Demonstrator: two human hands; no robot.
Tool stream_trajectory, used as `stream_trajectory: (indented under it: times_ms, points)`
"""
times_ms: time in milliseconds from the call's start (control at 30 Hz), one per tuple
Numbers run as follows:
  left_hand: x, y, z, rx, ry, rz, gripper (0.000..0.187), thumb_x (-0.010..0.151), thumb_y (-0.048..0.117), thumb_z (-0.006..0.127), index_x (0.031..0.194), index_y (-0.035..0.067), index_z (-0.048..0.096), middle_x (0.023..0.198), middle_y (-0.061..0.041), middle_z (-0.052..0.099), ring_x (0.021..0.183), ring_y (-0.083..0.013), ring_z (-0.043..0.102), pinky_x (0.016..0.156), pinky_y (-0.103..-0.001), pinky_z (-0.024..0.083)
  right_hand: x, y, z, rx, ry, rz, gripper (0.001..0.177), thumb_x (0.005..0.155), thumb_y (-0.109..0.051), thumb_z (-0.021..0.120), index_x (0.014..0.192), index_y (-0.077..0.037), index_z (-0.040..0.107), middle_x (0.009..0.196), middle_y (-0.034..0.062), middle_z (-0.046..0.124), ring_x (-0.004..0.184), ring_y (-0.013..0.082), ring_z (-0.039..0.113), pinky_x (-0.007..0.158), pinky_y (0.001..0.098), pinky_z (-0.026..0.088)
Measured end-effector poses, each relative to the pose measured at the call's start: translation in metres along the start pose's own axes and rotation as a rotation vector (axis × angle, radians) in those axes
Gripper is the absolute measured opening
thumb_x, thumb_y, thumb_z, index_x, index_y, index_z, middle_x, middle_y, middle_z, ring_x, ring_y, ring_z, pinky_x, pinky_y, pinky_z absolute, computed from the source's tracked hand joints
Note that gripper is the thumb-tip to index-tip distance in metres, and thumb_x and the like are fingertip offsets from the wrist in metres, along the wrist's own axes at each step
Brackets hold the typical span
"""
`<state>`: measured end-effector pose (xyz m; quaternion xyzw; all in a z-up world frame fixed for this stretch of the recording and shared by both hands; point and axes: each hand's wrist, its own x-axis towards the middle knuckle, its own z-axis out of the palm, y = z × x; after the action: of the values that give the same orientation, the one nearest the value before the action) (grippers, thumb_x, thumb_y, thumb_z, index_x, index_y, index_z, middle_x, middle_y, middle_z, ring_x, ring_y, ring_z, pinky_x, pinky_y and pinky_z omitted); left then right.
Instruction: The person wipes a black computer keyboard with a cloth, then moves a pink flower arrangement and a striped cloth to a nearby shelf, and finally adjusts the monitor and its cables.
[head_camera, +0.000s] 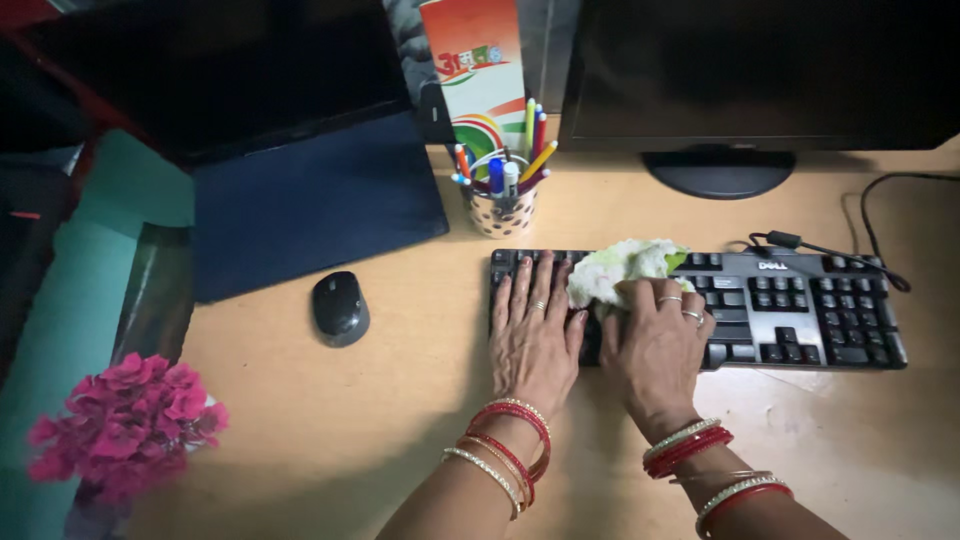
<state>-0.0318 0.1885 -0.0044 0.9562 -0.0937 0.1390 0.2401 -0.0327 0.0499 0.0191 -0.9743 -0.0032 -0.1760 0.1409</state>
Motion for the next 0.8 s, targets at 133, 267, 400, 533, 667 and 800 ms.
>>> stream_trajectory:
  times_ms: [133,267,400,533,667,800]
  points:
    - [0.004,-0.014,0.0,0.072,0.13,-0.183,0.061,0.101,0.029,0.05,0.158,0.011,0.035,0.165,-0.013,0.031,0.152,-0.0318,0.026,0.124,-0.05,0.015,-0.003,-0.014,0.002,0.034,-0.011,-0.023,0.032,0.083,-0.024,0.071,0.113,-0.012,0.069,0.118,0.0143,0.063,0.11,0.0378,0.053,0.095,0.0524,0.039]
    - [0.001,-0.037,-0.004,-0.085,0.06,-0.229,0.061,0.104,0.023,0.047,0.161,0.008,0.03,0.168,-0.012,0.027,0.154,-0.0274,0.025,0.125,-0.047,0.015,-0.009,-0.03,0.003,0.228,0.02,-0.144,0.031,0.087,-0.013,0.067,0.118,-0.01,0.068,0.124,0.0113,0.066,0.117,0.0364,0.056,0.101,0.0493,0.042]
    - [-0.004,-0.048,-0.006,-0.185,-0.022,-0.209,0.073,0.093,0.014,0.049,0.162,0.005,0.026,0.169,-0.011,0.026,0.155,-0.0232,0.025,0.126,-0.044,0.014,-0.009,-0.047,0.01,0.392,-0.003,-0.284,0.037,0.091,-0.006,0.063,0.129,-0.007,0.065,0.138,0.0122,0.064,0.132,0.0355,0.056,0.116,0.0479,0.039]
    - [-0.006,-0.053,-0.007,-0.058,0.014,-0.106,0.066,0.098,0.018,0.048,0.159,0.002,0.029,0.169,-0.013,0.028,0.156,-0.0239,0.027,0.127,-0.043,0.015,0.007,-0.058,0.022,0.396,-0.076,-0.311,0.043,0.092,-0.004,0.058,0.134,-0.007,0.063,0.144,0.0147,0.06,0.136,0.0377,0.053,0.118,0.0485,0.036]
    - [-0.007,-0.054,-0.007,-0.062,0.05,-0.09,0.059,0.101,0.02,0.047,0.156,0.002,0.035,0.167,-0.014,0.032,0.155,-0.0243,0.03,0.128,-0.042,0.018,0.028,-0.063,0.038,0.332,-0.074,-0.349,0.042,0.093,-0.004,0.055,0.134,-0.007,0.063,0.145,0.0157,0.061,0.137,0.0376,0.053,0.12,0.0482,0.035]
    - [-0.01,-0.056,-0.011,-0.065,0.049,-0.082,0.056,0.103,0.021,0.046,0.156,0.003,0.039,0.165,-0.015,0.036,0.153,-0.024,0.032,0.128,-0.041,0.019,0.046,-0.071,0.049,0.334,-0.03,-0.354,0.033,0.097,-0.009,0.057,0.129,-0.005,0.064,0.134,0.0169,0.065,0.135,0.0386,0.055,0.12,0.0524,0.034]
